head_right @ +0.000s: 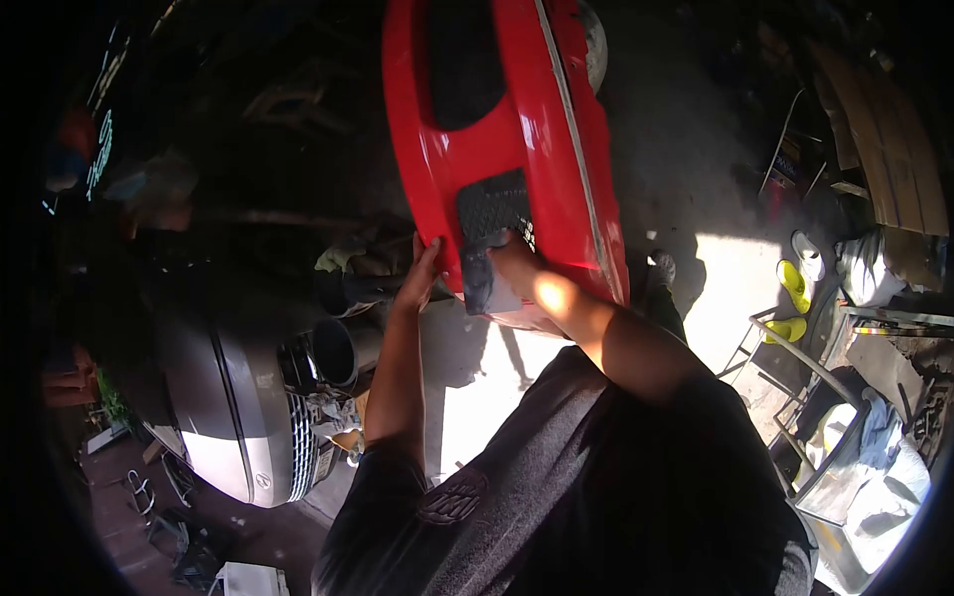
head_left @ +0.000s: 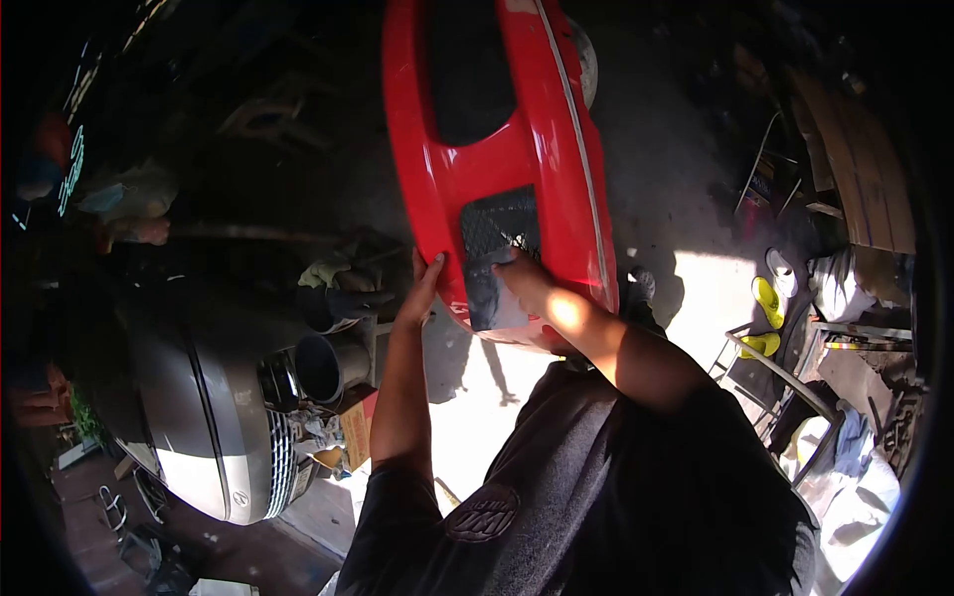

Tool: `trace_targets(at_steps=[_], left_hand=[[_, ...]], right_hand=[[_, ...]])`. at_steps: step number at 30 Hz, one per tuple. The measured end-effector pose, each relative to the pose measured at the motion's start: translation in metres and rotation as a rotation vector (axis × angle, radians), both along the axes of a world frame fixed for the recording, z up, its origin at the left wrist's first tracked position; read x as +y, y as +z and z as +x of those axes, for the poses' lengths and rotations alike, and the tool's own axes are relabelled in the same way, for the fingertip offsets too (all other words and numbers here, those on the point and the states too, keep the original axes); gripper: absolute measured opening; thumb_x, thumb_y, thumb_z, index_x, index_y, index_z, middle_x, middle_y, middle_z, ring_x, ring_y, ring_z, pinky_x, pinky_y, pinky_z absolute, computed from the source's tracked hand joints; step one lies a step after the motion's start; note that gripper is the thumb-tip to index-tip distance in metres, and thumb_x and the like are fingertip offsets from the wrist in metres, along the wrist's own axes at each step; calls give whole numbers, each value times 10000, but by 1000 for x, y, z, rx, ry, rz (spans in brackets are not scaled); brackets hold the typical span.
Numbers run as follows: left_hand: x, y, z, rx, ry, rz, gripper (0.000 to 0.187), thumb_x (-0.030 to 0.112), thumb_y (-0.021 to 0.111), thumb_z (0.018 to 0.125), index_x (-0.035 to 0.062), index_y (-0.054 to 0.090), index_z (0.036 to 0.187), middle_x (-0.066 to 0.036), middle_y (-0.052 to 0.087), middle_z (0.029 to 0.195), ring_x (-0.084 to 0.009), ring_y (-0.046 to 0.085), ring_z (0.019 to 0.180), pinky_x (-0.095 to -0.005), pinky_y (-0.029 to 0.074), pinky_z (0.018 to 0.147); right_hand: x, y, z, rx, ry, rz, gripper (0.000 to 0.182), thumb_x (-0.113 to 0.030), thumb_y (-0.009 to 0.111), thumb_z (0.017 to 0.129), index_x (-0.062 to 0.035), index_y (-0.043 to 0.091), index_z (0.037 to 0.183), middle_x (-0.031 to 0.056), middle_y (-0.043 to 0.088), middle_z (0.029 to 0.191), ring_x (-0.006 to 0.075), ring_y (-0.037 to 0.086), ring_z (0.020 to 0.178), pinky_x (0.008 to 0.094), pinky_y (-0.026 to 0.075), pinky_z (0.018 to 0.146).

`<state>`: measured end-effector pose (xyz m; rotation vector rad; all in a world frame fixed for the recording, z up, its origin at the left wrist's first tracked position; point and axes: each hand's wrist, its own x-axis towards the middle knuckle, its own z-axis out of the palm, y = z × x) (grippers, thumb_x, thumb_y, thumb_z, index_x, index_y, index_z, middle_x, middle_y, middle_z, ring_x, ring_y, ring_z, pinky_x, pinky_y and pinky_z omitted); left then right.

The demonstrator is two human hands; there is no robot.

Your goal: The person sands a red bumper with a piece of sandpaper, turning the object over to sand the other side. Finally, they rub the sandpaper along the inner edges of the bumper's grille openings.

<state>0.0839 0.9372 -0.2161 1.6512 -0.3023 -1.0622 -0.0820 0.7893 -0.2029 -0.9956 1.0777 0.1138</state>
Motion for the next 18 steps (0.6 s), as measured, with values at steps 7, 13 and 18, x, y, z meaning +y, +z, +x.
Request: trace_targets(at_steps=[7, 13, 18], left_hand=[[12, 6, 0, 15, 40, 15, 906, 557, 523, 1018, 139, 22, 1647, -128, 217, 1679, -267, 223, 1542, -451, 211, 1212], [49, -27, -19, -302, 161, 44, 688, 491, 531, 1041, 52, 345, 1537, -128, 452, 1514, -246, 422, 1411, -403, 320, 1167], [85, -6, -121, 10, -46, -129, 350, 354, 522, 1069, 55, 621, 1220, -45, 684, 1136, -139, 625, 1086, -348, 453, 1018]], right_hand=[[19, -12, -11, -137, -269, 297, 596, -203, 663, 990, -172, 372, 1510, 109, 570, 1380, 237, 539, 1222, 459, 460, 972], [44, 2, -62, -409, -161, -50, 354, -112, 661, 978, -5, 531, 1290, 111, 620, 1260, 191, 543, 1175, 360, 448, 990], [62, 8, -128, -558, -118, -128, 319, -56, 625, 987, 21, 547, 1286, 111, 626, 1256, 185, 561, 1158, 320, 427, 1030]])
